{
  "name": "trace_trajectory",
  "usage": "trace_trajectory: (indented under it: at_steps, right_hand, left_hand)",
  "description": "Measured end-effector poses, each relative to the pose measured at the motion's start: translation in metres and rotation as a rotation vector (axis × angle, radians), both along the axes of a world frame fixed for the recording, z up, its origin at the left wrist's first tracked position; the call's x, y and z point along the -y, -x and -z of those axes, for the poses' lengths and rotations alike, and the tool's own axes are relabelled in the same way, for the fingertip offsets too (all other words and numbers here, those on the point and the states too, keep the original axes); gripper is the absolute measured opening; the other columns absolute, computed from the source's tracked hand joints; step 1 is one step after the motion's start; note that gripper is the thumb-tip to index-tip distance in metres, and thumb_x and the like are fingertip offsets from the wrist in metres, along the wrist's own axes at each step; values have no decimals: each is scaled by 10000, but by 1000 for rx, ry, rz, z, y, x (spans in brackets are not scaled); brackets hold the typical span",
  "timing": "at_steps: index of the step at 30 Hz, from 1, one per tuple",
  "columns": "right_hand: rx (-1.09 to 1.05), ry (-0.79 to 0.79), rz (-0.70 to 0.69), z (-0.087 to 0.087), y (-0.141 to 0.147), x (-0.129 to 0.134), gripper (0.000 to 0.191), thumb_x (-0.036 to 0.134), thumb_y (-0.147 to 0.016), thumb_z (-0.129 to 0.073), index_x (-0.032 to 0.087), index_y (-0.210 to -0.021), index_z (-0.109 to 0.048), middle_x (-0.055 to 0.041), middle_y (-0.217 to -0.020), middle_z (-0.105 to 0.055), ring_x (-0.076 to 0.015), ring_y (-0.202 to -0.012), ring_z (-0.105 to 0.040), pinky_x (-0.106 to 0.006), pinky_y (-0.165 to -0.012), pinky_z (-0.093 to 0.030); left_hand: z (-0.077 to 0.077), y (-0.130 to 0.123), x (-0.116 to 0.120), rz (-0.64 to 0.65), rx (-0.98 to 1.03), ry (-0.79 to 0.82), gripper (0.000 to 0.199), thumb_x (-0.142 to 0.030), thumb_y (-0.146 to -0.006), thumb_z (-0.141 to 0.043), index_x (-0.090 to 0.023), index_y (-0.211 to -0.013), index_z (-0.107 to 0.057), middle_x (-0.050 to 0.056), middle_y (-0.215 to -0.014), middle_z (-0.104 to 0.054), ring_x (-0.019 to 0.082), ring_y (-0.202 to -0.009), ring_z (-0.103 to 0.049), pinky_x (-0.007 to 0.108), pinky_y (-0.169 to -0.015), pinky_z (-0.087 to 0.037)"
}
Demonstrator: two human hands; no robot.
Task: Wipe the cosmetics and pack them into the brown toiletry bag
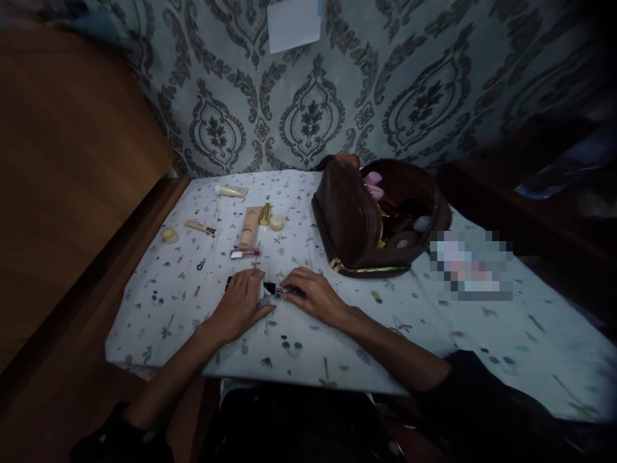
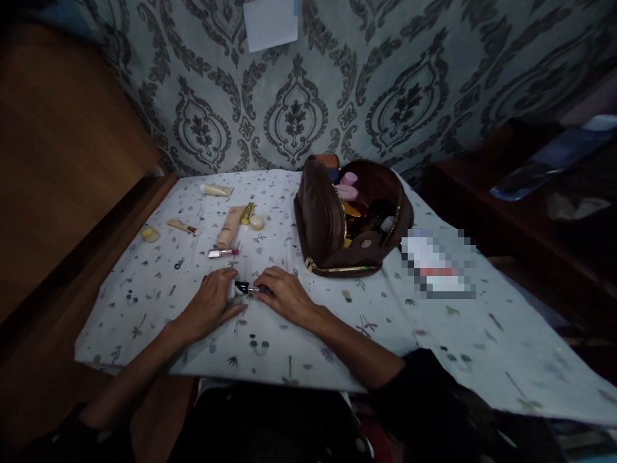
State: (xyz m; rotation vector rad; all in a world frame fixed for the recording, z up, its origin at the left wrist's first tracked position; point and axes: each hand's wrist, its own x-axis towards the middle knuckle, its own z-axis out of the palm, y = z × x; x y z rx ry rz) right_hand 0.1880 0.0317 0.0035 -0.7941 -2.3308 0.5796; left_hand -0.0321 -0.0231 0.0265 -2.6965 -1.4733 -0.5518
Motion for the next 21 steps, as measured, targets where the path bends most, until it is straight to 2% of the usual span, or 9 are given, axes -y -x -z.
trace_trajectory:
  at_steps: [3,6,10,14,17,19,21]
  right_hand:
    - [38,3,17,0,1,0,147,232,-884,-640,173,-1017,-660,-65,-915,-662,-200,-885,-596,-312,-763,-489]
    - [61,-3,16,0,1,0,197,241,-889,-635,175,-1073,-652,-75,-964,-664,-211,-932,-596,-322,-785,-494]
    - [73,1,16,-2,1,0,170,235,-900,-616,176,-1053,-664,-72,-943,-664,-206,-911,-596,-312,-768,-493]
    - [74,2,8,-4,2,1,162,221,-901,-611,171,-1045,-669,-75,-940,-662,-202,-908,-593,-306,-771,-489]
    - [90,-7,6,-5,2,1,115,200,-890,-621,162,-986,-672,-73,-912,-656,-200,-882,-589,-303,-756,-483]
    - [102,-19,11,-5,2,1,47,187,-877,-635,157,-894,-666,-67,-865,-644,-199,-848,-581,-301,-736,-476]
    - [100,-25,12,-5,2,1,35,181,-864,-650,159,-837,-653,-58,-829,-632,-195,-824,-573,-296,-722,-470]
  left_hand:
    - [1,8,9,55,90,25,537,-233,-902,-541,-127,-1365,-293,251,-1393,-416,333,-1354,-387,545,-1062,-403]
    - [7,14,15,-2,89,-2,501,-175,-917,-484,-147,-1386,-312,245,-1459,-339,324,-1382,-356,517,-1040,-444]
    - [11,18,19,-122,57,-125,479,-101,-915,-418,-212,-1381,-402,164,-1305,-489,277,-1186,-531,449,-907,-527]
    - [0,7,18,-99,131,-183,524,-45,-891,-397,-185,-1396,-377,112,-1119,-612,223,-1027,-597,377,-870,-533]
    - [-8,-11,13,-73,127,-211,312,-109,-907,-475,-175,-1210,-502,102,-1052,-643,227,-966,-613,372,-852,-537]
    - [-8,-23,9,-54,73,-203,172,-123,-914,-499,-185,-1064,-555,92,-1036,-641,220,-955,-613,357,-851,-534]
    - [-4,-32,6,-54,19,-206,142,-121,-917,-506,-183,-1024,-575,98,-1080,-625,218,-980,-605,341,-850,-532]
